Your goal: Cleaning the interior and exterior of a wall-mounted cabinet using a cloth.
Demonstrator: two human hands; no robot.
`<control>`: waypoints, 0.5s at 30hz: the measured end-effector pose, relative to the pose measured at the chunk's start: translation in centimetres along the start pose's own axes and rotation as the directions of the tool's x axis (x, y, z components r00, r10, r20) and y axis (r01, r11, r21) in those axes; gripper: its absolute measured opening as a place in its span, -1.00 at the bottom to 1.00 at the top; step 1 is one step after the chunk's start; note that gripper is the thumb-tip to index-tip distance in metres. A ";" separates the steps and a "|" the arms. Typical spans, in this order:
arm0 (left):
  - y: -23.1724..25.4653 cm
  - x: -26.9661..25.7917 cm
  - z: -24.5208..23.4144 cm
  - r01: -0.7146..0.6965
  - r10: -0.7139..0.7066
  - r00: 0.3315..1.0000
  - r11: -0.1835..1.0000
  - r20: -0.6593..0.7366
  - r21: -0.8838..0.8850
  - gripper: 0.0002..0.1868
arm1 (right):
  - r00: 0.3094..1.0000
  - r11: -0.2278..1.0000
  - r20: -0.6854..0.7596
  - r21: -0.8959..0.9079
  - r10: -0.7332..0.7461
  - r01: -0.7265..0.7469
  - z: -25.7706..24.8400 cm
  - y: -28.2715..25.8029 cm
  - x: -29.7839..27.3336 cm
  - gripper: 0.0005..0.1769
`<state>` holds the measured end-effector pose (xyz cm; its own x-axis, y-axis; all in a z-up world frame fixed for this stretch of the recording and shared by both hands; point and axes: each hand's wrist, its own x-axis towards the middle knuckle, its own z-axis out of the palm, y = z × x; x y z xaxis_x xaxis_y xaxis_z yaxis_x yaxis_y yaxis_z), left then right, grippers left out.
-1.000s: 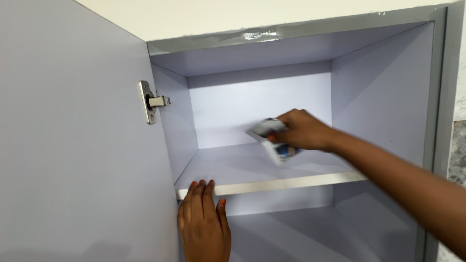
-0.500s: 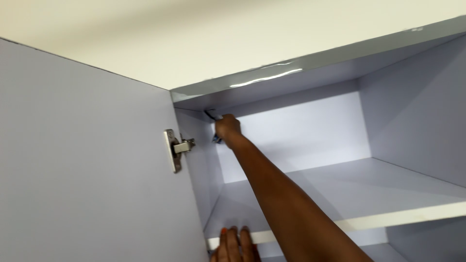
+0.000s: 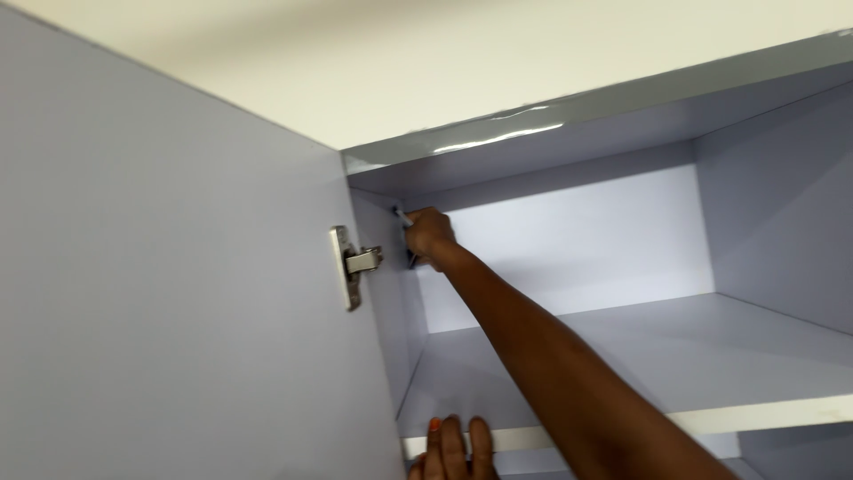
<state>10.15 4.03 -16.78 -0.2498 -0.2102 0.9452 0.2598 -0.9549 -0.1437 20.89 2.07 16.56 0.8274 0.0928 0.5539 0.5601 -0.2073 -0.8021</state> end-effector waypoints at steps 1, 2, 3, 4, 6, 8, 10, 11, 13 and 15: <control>-0.7 -1.3 0.9 0.000 0.000 1.000 1.000 -0.004 -0.012 -0.82 | 1.000 1.000 -0.012 -0.004 0.002 -0.002 0.2 0.0 -0.2 -0.58; -1.0 -2.4 2.0 -0.014 0.013 1.000 0.998 -0.013 -0.053 -0.78 | 0.996 0.998 0.090 0.054 -0.020 0.015 -0.3 0.2 -0.2 -0.58; -1.0 -3.4 3.1 -0.029 0.027 0.999 0.995 -0.023 -0.094 -0.74 | 0.981 0.993 0.189 0.113 -0.047 0.026 -0.8 0.3 -0.3 -0.58; -1.4 -5.1 4.7 -0.027 0.024 0.999 0.993 -0.030 -0.118 -0.74 | 0.985 0.994 0.166 0.103 -0.041 0.024 -1.2 -0.1 -1.7 -0.58; -2.0 -8.4 8.0 -0.035 0.033 0.999 0.974 -0.010 -0.222 -0.71 | 0.960 0.992 0.257 0.087 -0.108 0.088 -1.9 -0.8 -4.7 -0.50; -2.8 -12.1 12.8 -0.041 0.042 0.999 0.969 -0.002 -0.244 -0.72 | 0.947 0.985 0.272 0.051 -0.171 0.163 -3.5 -0.3 -6.7 -0.50; -3.1 -12.0 14.3 -0.048 0.057 0.998 0.971 0.031 -0.234 -0.72 | 0.885 0.948 0.358 0.005 -0.298 0.317 -4.6 0.3 -9.0 -0.51; -3.1 -10.9 13.0 -0.048 0.060 0.997 0.973 0.049 -0.228 -0.71 | 0.842 0.920 0.409 -0.015 -0.351 0.391 -5.0 0.6 -10.1 -0.51; -3.0 -9.1 9.2 -0.037 0.058 0.995 0.972 0.084 -0.234 -0.71 | 0.801 0.895 0.465 -0.041 -0.376 0.444 -5.8 2.6 -12.4 -0.51; -4.3 -5.9 6.5 -0.073 0.159 0.947 0.952 0.278 -0.296 -0.57 | 0.638 0.825 0.672 -0.071 -0.376 0.561 -6.5 4.2 -13.4 -0.53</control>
<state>16.56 10.76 -19.80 0.0636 -0.2932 0.9539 -0.0104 -0.9560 -0.2931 11.88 -6.38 7.26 0.3443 0.7915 0.5050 0.9234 -0.1881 -0.3347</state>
